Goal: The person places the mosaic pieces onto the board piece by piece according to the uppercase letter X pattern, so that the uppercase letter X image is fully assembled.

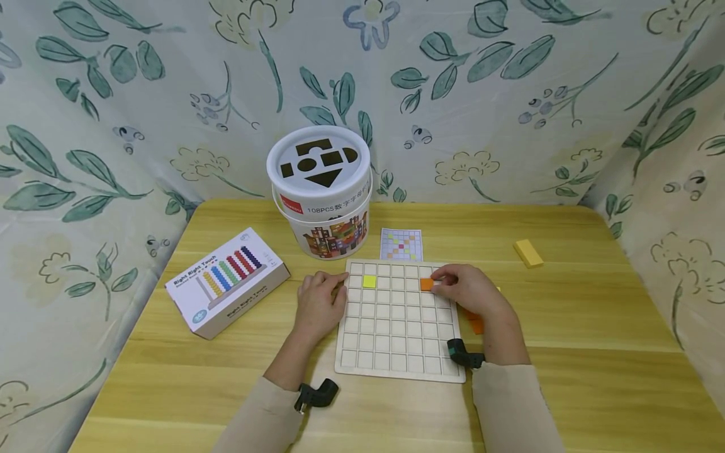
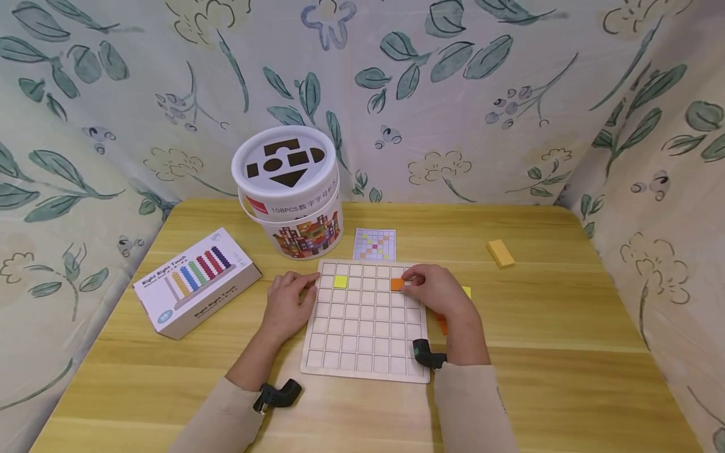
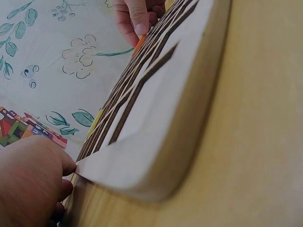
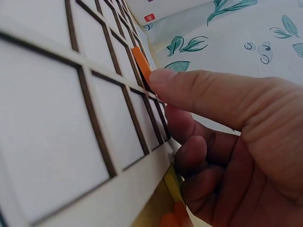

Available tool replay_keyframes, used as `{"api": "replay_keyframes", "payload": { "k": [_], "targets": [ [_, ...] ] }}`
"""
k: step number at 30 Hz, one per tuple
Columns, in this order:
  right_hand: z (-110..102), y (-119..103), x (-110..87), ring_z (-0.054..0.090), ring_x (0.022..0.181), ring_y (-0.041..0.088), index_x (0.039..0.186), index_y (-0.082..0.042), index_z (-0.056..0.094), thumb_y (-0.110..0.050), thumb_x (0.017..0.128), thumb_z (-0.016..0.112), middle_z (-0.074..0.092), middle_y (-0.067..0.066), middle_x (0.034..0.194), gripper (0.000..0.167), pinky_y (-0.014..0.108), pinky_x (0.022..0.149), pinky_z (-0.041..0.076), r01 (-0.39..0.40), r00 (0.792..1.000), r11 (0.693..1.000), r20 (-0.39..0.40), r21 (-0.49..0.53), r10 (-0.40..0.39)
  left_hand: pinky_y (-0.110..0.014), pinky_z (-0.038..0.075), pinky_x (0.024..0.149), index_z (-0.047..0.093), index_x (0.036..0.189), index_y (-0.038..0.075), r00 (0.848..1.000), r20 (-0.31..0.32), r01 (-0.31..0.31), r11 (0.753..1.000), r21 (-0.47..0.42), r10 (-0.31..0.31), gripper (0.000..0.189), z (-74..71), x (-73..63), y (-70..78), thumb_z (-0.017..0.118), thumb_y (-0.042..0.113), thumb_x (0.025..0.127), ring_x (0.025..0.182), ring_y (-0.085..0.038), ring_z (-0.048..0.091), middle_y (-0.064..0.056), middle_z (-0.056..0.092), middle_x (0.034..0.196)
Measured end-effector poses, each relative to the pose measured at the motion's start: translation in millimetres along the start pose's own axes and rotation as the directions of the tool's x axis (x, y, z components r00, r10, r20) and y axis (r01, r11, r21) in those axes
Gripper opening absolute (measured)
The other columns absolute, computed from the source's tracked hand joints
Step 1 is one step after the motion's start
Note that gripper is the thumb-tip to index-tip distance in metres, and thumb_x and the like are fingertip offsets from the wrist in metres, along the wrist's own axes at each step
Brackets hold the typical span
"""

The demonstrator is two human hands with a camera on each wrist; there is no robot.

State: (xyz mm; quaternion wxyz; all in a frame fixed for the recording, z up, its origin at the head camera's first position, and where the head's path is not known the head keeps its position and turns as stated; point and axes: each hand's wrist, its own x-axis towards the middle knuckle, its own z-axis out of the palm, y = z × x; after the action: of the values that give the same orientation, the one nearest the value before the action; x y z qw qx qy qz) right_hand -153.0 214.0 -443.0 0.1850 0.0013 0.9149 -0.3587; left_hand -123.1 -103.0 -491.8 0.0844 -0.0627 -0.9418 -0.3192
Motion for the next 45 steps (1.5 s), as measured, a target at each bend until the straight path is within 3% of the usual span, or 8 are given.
{"api": "replay_keyframes", "payload": {
  "k": [12, 21, 27, 32, 39, 45],
  "targets": [
    [-1, -1, -2.4, 0.053, 0.096, 0.025, 0.121, -0.015, 0.069, -0.025, 0.094, 0.074, 0.059, 0.009, 0.104, 0.029, 0.031, 0.076, 0.044, -0.037, 0.999, 0.998, 0.003, 0.040, 0.037, -0.043, 0.037, 0.089, 0.072, 0.128, 0.019, 1.000, -0.010, -0.003, 1.000, 0.003, 0.003, 0.031, 1.2, -0.5, -1.3, 0.061, 0.023, 0.099, 0.096, -0.024, 0.051, -0.006, 0.066, 0.106],
    [-15, 11, -8.9, 0.053, 0.104, 0.027, 0.131, -0.019, 0.065, -0.031, 0.099, 0.067, 0.058, 0.011, 0.116, 0.034, 0.031, 0.079, 0.046, -0.074, 0.995, 0.995, -0.068, 0.073, 0.079, -0.043, 0.037, 0.091, 0.072, 0.129, 0.019, 1.000, -0.006, -0.001, 1.000, 0.005, 0.001, 0.031, 1.1, 0.3, -1.5, 0.061, 0.023, 0.099, 0.097, -0.024, 0.051, -0.007, 0.066, 0.107],
    [-27, 28, -13.0, 0.053, 0.098, 0.027, 0.136, -0.018, 0.061, -0.035, 0.099, 0.066, 0.056, 0.012, 0.119, 0.041, 0.031, 0.073, 0.046, -0.082, 0.993, 0.994, -0.080, 0.072, 0.087, -0.043, 0.037, 0.091, 0.072, 0.129, 0.020, 1.000, -0.006, 0.004, 1.000, 0.004, -0.004, 0.031, 1.0, 0.2, -1.0, 0.061, 0.023, 0.099, 0.097, -0.024, 0.051, -0.006, 0.066, 0.107],
    [-34, 38, -16.7, 0.056, 0.085, 0.026, 0.138, -0.014, 0.059, -0.033, 0.099, 0.067, 0.055, 0.014, 0.116, 0.044, 0.032, 0.067, 0.049, -0.076, 0.993, 0.991, -0.085, 0.106, 0.085, -0.043, 0.037, 0.090, 0.072, 0.129, 0.020, 1.000, -0.003, 0.004, 1.000, 0.002, -0.004, 0.032, 0.6, 0.2, -0.4, 0.061, 0.023, 0.100, 0.098, -0.025, 0.051, -0.006, 0.066, 0.108],
    [-36, 42, -19.5, 0.057, 0.085, 0.025, 0.135, -0.013, 0.062, -0.031, 0.099, 0.067, 0.058, 0.014, 0.114, 0.041, 0.031, 0.068, 0.049, -0.109, 0.989, 0.989, -0.094, 0.099, 0.118, -0.043, 0.038, 0.090, 0.072, 0.128, 0.020, 1.000, -0.007, -0.006, 1.000, 0.007, 0.006, 0.031, 1.0, -0.2, -0.5, 0.061, 0.023, 0.100, 0.097, -0.025, 0.051, -0.006, 0.066, 0.107],
    [-32, 43, -17.2, 0.057, 0.076, 0.022, 0.131, -0.011, 0.063, -0.027, 0.098, 0.068, 0.059, 0.012, 0.110, 0.037, 0.031, 0.064, 0.049, -0.118, 0.989, 0.990, -0.078, 0.075, 0.123, -0.043, 0.037, 0.091, 0.072, 0.129, 0.021, 1.000, -0.003, -0.003, 1.000, 0.008, 0.003, 0.031, 0.8, -0.6, -0.2, 0.061, 0.023, 0.099, 0.097, -0.025, 0.051, -0.006, 0.066, 0.108]
  ]
}}
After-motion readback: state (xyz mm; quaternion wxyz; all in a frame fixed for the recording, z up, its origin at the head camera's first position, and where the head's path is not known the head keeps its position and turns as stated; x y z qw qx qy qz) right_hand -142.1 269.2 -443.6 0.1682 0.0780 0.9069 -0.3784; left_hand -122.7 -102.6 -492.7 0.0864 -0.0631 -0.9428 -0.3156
